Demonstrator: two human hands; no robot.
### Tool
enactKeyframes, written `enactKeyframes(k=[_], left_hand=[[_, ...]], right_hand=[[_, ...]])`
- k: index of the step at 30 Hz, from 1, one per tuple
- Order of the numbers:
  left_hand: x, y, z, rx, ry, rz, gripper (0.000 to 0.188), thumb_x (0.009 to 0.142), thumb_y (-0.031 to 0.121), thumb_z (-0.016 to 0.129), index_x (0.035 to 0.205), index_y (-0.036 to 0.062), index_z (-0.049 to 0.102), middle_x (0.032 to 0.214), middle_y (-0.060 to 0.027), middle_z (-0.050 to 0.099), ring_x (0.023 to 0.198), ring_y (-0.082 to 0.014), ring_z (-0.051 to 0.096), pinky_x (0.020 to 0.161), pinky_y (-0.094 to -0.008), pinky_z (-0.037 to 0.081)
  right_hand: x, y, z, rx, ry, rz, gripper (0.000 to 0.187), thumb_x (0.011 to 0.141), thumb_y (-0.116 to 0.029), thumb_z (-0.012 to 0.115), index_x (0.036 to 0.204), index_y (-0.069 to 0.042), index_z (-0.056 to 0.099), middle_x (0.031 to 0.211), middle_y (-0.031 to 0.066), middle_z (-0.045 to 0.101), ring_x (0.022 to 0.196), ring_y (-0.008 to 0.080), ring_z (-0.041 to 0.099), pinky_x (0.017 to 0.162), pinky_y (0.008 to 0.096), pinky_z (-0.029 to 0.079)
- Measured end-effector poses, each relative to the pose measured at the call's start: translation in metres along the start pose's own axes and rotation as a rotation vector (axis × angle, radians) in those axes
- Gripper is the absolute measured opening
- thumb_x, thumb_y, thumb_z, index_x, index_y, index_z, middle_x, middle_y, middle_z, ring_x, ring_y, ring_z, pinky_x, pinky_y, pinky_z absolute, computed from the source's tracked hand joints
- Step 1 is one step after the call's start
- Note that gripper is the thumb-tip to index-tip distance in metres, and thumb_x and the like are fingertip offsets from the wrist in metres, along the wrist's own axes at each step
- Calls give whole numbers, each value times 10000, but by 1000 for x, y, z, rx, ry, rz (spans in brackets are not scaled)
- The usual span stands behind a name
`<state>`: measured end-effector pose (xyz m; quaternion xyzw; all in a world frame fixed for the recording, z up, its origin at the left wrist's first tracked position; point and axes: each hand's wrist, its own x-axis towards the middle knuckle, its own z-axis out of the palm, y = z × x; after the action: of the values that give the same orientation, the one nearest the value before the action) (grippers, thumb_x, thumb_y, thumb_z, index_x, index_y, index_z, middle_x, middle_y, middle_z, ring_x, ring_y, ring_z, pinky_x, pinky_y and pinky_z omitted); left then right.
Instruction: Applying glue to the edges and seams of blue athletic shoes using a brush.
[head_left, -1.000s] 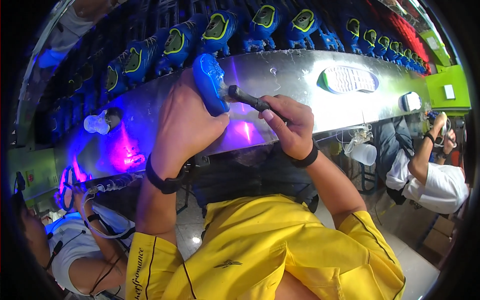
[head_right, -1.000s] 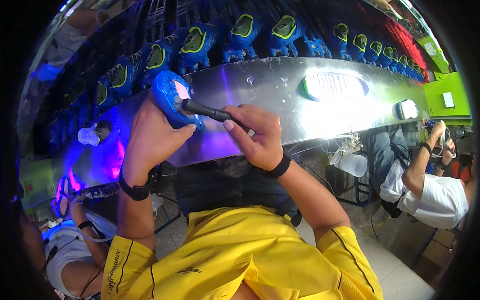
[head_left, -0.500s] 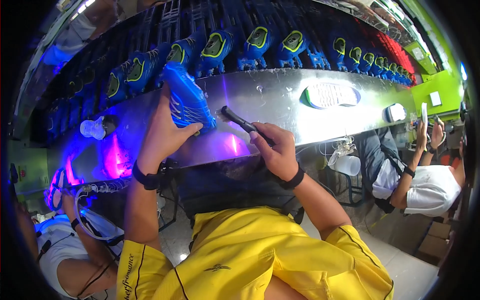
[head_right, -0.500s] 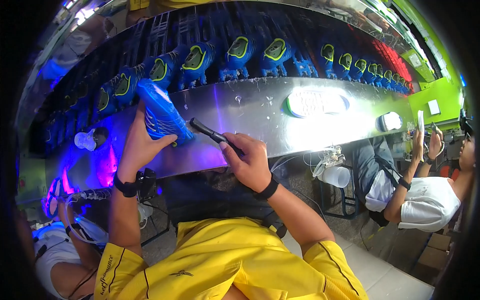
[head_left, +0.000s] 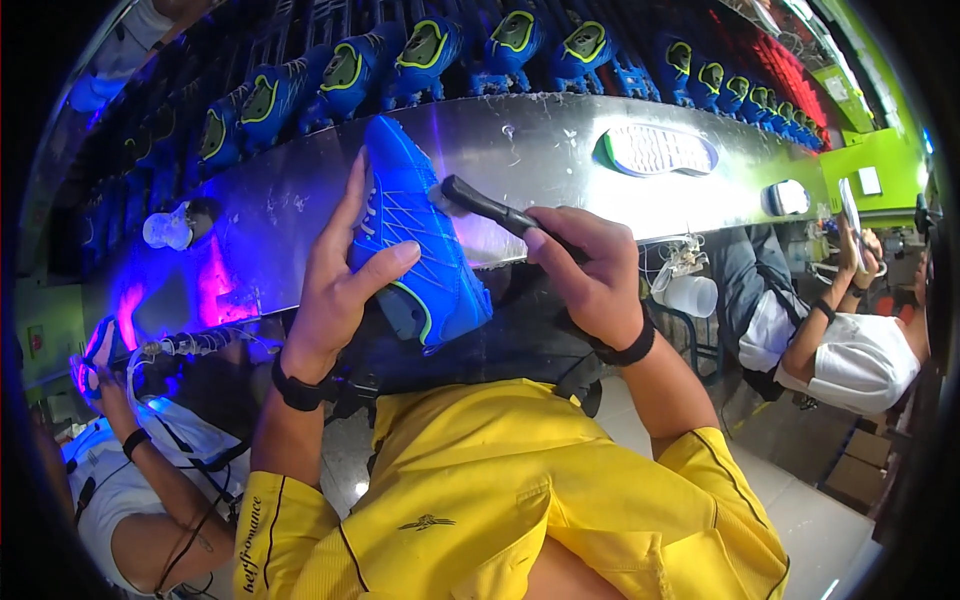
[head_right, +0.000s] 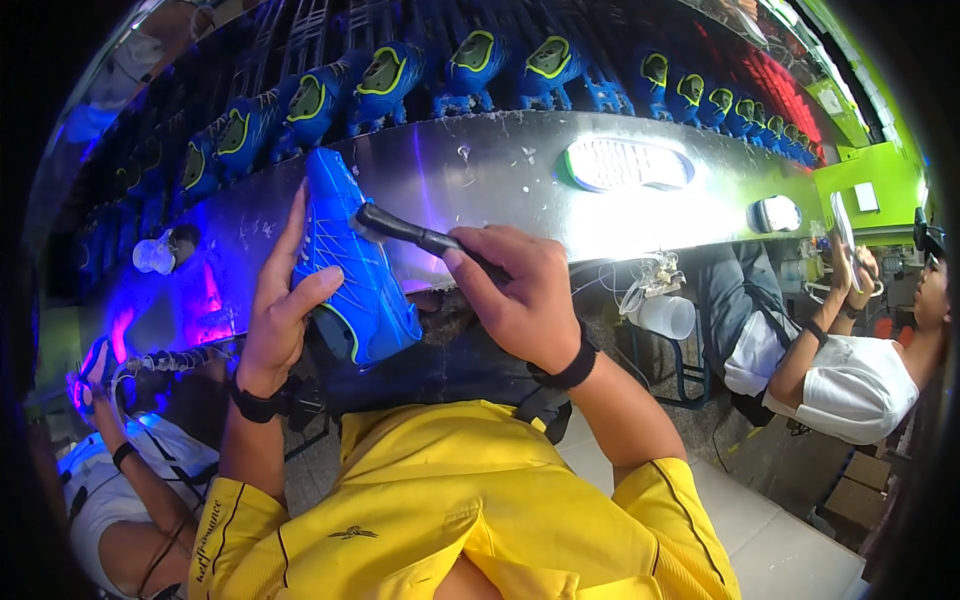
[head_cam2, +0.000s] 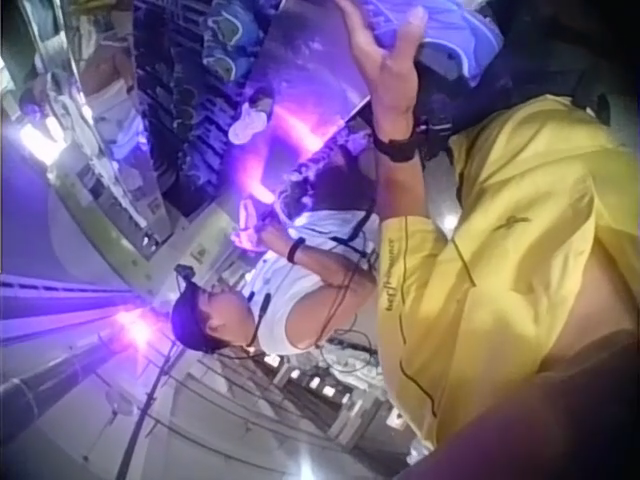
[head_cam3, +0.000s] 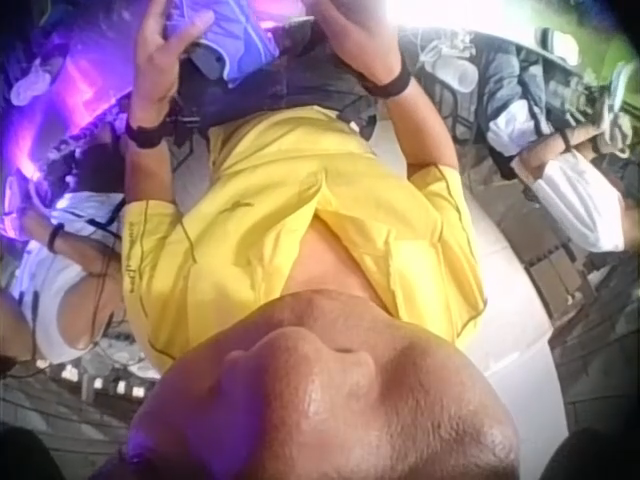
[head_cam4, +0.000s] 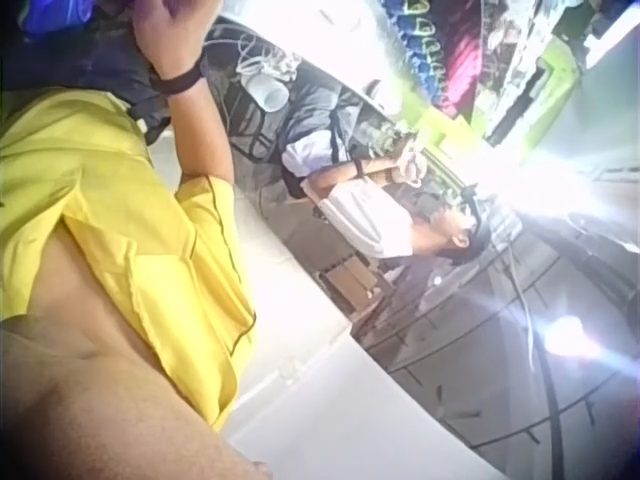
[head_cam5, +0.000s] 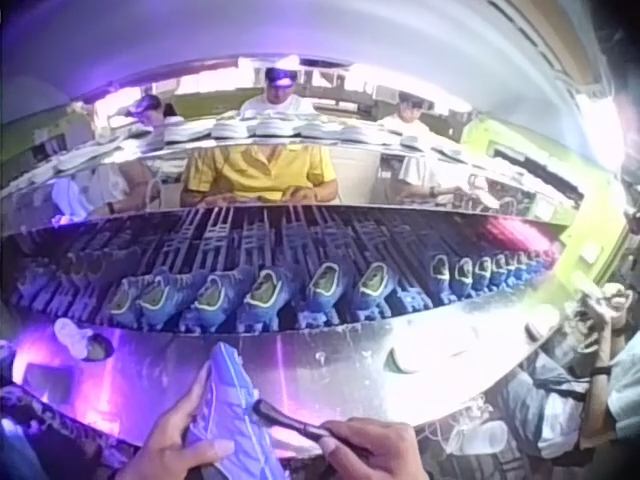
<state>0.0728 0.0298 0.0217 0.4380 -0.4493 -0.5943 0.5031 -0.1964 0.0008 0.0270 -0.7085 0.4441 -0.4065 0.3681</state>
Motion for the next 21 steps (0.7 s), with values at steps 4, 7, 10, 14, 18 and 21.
enactKeyframes(k=[4,7,10,14,18,21], left_hand=[[-1,0,3,131,-38,76,1016,919,189,798,1711,9,186,1518,-143,557,1287,-182,603,1125,-345,469],[-3,2,9,163,-70,97,1016,916,187,796,1710,6,189,1543,-142,541,1299,-187,596,1136,-346,459],[-2,0,10,96,-71,72,998,920,172,784,1709,6,195,1555,-140,533,1312,-185,589,1144,-345,453],[0,3,11,2,-32,31,949,937,135,751,1707,7,210,1555,-134,535,1327,-181,582,1149,-340,449],[3,3,9,-23,31,48,910,951,110,726,1702,3,223,1548,-129,544,1317,-186,594,1141,-336,456],[4,7,10,-72,77,-4,881,960,95,709,1700,7,237,1532,-124,561,1297,-182,610,1133,-329,462]], right_hand=[[2,-1,-4,-39,28,-31,189,958,-118,741,1060,39,762,727,169,633,593,267,585,568,363,433],[7,4,-5,-58,64,-57,197,961,-121,741,1067,42,763,742,169,642,600,265,596,570,358,438],[4,-4,-11,-38,12,-2,209,958,-118,745,1101,33,771,769,158,668,618,249,609,585,346,451],[-7,-4,-18,-17,-34,-21,209,950,-114,753,1100,31,774,772,155,673,631,243,617,600,347,460],[-15,-6,-28,34,-139,77,210,943,-105,755,1101,31,776,775,158,682,655,236,634,631,345,481],[-20,-9,-38,52,-188,106,206,943,-96,749,1098,39,773,778,160,689,662,229,639,642,341,491]])
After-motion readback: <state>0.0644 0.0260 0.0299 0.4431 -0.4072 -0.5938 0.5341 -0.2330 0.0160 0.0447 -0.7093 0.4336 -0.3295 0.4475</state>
